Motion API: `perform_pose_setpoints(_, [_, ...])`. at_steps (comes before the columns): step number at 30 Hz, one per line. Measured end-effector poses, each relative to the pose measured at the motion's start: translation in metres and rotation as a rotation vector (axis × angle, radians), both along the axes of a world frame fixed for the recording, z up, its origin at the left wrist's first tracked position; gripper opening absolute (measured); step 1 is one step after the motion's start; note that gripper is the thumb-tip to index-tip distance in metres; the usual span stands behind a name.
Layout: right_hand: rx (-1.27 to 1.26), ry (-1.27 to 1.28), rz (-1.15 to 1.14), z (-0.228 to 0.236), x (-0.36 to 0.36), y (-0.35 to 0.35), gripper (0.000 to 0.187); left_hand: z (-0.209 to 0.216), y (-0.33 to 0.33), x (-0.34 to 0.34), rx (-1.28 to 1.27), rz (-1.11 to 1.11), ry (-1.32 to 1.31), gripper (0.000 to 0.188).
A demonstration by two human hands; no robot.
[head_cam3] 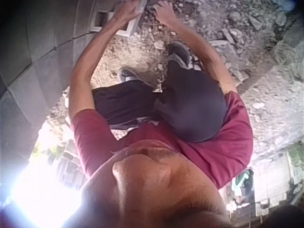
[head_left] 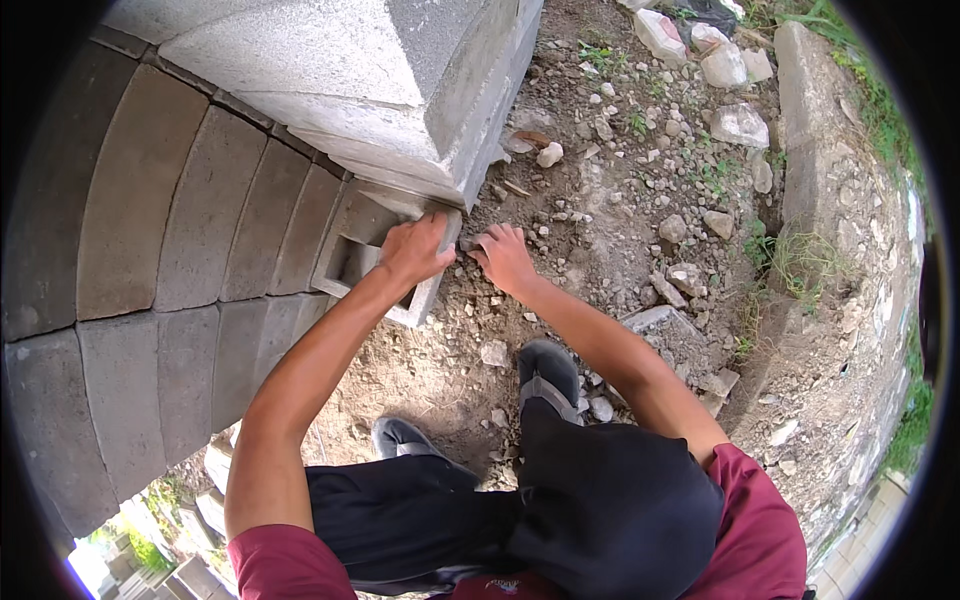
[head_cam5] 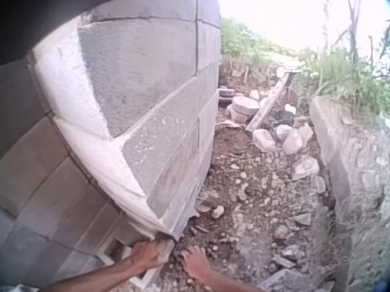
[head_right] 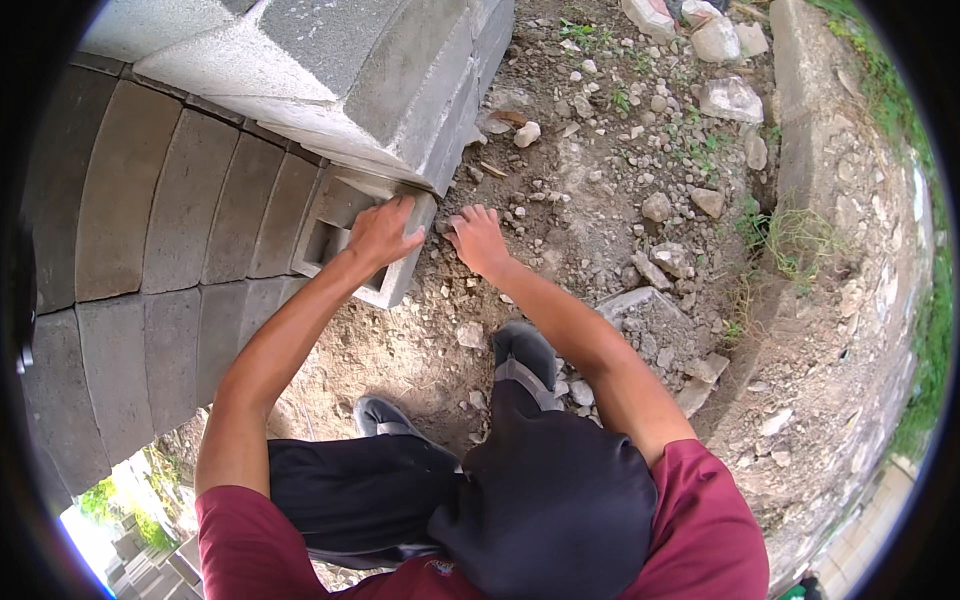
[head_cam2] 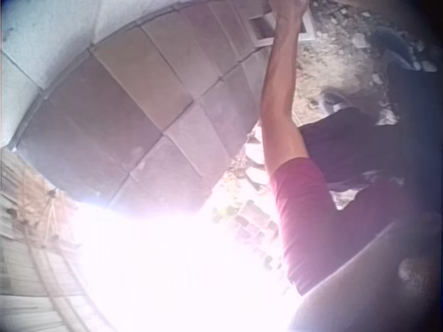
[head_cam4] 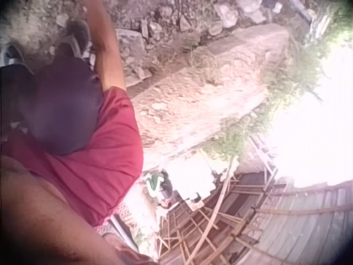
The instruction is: The person picks up concrete ventilation blocks and decorative blocks from stacks and places them onto a new arrangement on the ground, then fits a smaller block into a corner gap.
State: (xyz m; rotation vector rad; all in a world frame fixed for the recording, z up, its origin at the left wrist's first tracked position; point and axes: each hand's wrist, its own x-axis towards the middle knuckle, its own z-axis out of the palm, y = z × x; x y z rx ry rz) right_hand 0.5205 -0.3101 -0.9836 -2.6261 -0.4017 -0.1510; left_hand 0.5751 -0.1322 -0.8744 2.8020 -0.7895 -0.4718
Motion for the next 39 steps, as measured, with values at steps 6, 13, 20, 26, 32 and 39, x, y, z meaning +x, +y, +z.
perform_pose_setpoints(6, [0.025,0.014,-0.012,-0.004,0.011,0.014,0.020,-0.006,0.002,0.000,-0.024,-0.008,-0.030,0.044])
perform_pose_setpoints(13, [-0.008,-0.014,0.050,-0.008,0.021,0.011,0.022,-0.008,0.001,0.000,-0.022,-0.006,-0.031,0.042])
perform_pose_setpoints(20, [0.007,0.018,0.080,-0.012,0.025,0.012,0.024,-0.010,0.005,-0.004,-0.086,0.036,-0.068,0.045])
perform_pose_setpoints(26, [0.118,0.007,-0.034,-0.007,0.011,0.021,0.026,-0.014,0.009,-0.023,-0.175,0.195,-0.058,0.047])
perform_pose_setpoints(32, [0.172,-0.044,-0.015,-0.006,0.007,0.010,0.018,-0.013,0.014,-0.067,-0.259,0.182,-0.161,0.059])
perform_pose_setpoints(39, [0.098,-0.159,0.109,-0.015,0.020,0.005,0.015,-0.023,0.006,-0.060,-0.097,0.106,-0.164,0.061])
